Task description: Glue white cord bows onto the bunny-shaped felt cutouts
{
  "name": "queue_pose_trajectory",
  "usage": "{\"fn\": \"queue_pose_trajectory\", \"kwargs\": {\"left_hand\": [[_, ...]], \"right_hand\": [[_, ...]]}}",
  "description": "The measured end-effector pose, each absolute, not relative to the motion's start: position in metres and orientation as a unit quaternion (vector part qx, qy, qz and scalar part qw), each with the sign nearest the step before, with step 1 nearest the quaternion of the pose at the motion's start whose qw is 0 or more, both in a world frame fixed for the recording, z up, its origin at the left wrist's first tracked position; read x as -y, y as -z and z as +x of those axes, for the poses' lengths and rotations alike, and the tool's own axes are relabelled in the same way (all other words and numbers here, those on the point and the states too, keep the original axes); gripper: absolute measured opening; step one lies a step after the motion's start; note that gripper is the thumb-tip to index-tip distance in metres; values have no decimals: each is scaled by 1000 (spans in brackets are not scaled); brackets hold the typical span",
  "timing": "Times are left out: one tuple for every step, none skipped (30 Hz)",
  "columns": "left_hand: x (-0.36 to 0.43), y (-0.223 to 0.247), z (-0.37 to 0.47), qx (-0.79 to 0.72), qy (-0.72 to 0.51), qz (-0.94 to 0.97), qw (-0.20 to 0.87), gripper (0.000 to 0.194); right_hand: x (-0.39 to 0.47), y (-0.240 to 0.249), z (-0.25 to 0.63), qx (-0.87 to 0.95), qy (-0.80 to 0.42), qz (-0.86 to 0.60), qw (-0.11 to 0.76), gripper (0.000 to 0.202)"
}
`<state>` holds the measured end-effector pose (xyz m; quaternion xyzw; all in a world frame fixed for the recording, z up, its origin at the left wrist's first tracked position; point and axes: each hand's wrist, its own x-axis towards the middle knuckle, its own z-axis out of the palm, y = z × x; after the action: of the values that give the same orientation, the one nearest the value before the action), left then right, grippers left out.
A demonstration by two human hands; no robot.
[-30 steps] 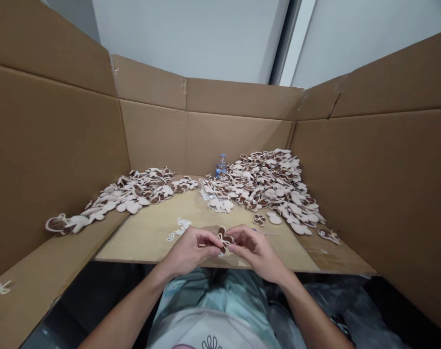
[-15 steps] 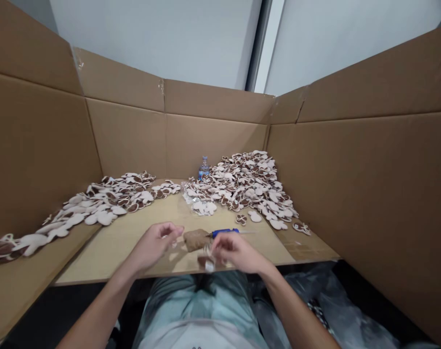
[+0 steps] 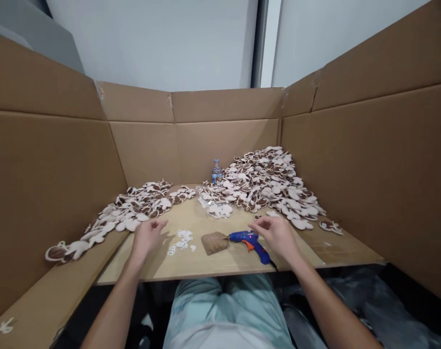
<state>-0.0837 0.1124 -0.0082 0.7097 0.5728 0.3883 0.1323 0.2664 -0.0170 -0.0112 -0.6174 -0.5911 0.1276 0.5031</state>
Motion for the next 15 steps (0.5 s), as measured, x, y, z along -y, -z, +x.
{"fn": "queue_pose_trajectory", "kwargs": {"left_hand": [[-118,7,-89,-590,-378,705,107,44],[-125,5,-94,-605,-367,702,82,47],[-133,3,-98,-616,-354,701,60,48],[-142,1,-100,-622,-339,704,43,44],[-152,-1,-101,-623,-326,710,27,38],[-162,-2,-100,-618,-312,722,13,29],[-173,-3,-98,-610,-297,735,1,30],[-183,-2,-95,-599,-283,749,-10,36],[-193,-1,-91,-587,-266,764,-15,42],[-201,0,-87,-577,-249,778,-16,45],[-209,3,-83,-570,-232,788,-15,46],[-215,6,-80,-565,-216,796,-12,44],[-220,9,-77,-564,-203,800,-8,40],[-224,12,-75,-565,-193,802,-4,36],[-227,15,-74,-568,-187,801,1,33]], "right_hand": [[16,12,269,586,-118,-621,506,30],[15,13,271,582,-109,-625,509,31],[14,14,274,579,-101,-628,510,32],[13,16,276,578,-94,-630,510,32],[12,17,278,578,-90,-631,509,32],[11,18,279,578,-86,-633,507,31],[11,18,279,579,-81,-637,503,31],[11,17,279,579,-74,-642,497,31],[12,17,279,579,-70,-648,489,34],[12,15,278,579,-68,-655,481,38],[12,14,278,580,-70,-662,469,41],[11,14,278,583,-76,-669,455,43],[11,13,277,586,-86,-672,444,41],[11,14,277,589,-96,-679,428,37],[11,14,277,589,-104,-691,406,31]]}}
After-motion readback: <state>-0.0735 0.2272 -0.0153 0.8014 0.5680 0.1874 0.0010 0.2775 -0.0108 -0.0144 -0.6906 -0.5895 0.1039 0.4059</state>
